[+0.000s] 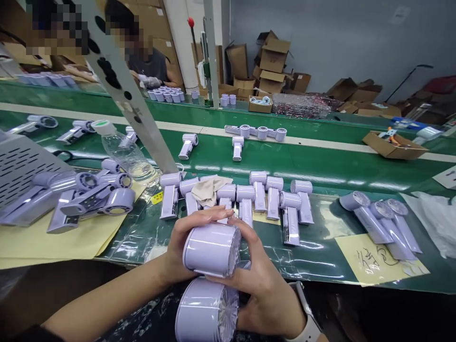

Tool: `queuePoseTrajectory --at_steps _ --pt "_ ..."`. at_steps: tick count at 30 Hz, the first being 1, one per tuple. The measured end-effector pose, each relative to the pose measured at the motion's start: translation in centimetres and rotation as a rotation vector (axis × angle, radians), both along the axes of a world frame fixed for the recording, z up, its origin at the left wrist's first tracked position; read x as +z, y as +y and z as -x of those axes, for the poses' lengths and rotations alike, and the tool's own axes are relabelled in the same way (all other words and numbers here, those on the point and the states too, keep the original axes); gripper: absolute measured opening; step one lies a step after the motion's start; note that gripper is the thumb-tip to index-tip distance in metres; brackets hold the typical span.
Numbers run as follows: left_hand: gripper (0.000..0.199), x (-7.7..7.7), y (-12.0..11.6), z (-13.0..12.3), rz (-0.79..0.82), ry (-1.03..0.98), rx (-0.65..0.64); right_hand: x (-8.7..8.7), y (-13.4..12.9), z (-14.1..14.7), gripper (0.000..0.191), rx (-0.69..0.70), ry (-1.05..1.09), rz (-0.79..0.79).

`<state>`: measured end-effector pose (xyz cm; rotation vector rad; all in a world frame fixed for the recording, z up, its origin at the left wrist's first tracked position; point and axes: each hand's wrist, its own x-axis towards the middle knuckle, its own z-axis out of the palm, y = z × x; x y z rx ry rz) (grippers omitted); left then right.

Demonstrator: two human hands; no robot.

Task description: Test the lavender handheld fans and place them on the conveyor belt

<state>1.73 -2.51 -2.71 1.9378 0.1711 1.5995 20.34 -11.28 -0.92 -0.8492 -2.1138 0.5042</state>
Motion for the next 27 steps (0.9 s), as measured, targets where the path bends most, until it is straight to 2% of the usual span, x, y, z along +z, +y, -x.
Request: queuePoseTrajectory --at_steps 4,7,9,11,13,16,17,20,23,26,27 --pt "0.068 0.0 -0.3 -0.5 0.034 -0.008 0.006 -0.1 -0.3 0.2 0.051 -0.009 0.000 -0.011" --pt "0.074 -0.1 -0.5 -0.4 0.090 0.038 -0.010 -0.2 -0.5 0.2 0.054 -0.017 0.016 0.003" --pt "0.083 -0.1 -0.6 0.0 0.188 0.186 -0.048 0.0 -0.5 -0.9 0.055 -0.045 0.035 0.029" --pt "0.090 0.0 -0.7 0.7 0.295 0.389 -0.078 0.6 -0.3 -3.7 0.060 -0.116 0.037 0.067" --pt "0.089 0.0 -0.5 1.5 0.375 0.533 -0.078 1.3 0.3 -8.0 0.069 -0.276 -0.007 0.144" --pt "0.071 -0.3 -0.2 2.4 0.486 0.556 -0.046 2.2 1.6 -15.6 0.078 -0.743 -0.195 0.367" --pt "0.064 -0.4 -0.1 2.6 0.528 0.540 -0.031 2.2 2.1 -17.8 0.075 -0.892 -0.297 0.448" --pt "0.047 -0.6 -0.2 2.9 0.602 0.510 0.008 1.6 3.7 -22.4 0.050 -1.045 -0.392 0.539" --pt "0.042 -0.6 -0.4 3.2 0.572 0.591 -0.001 0.8 4.3 -23.7 0.039 -1.159 -0.412 0.519" --pt "0.037 -0.4 -0.4 3.4 0.547 0.650 0.001 0.5 3.7 -22.5 0.056 -1.293 -0.416 0.413" --pt "0.035 -0.3 -0.3 3.3 0.543 0.643 0.004 0.5 3.4 -21.5 0.063 -1.294 -0.386 0.384"
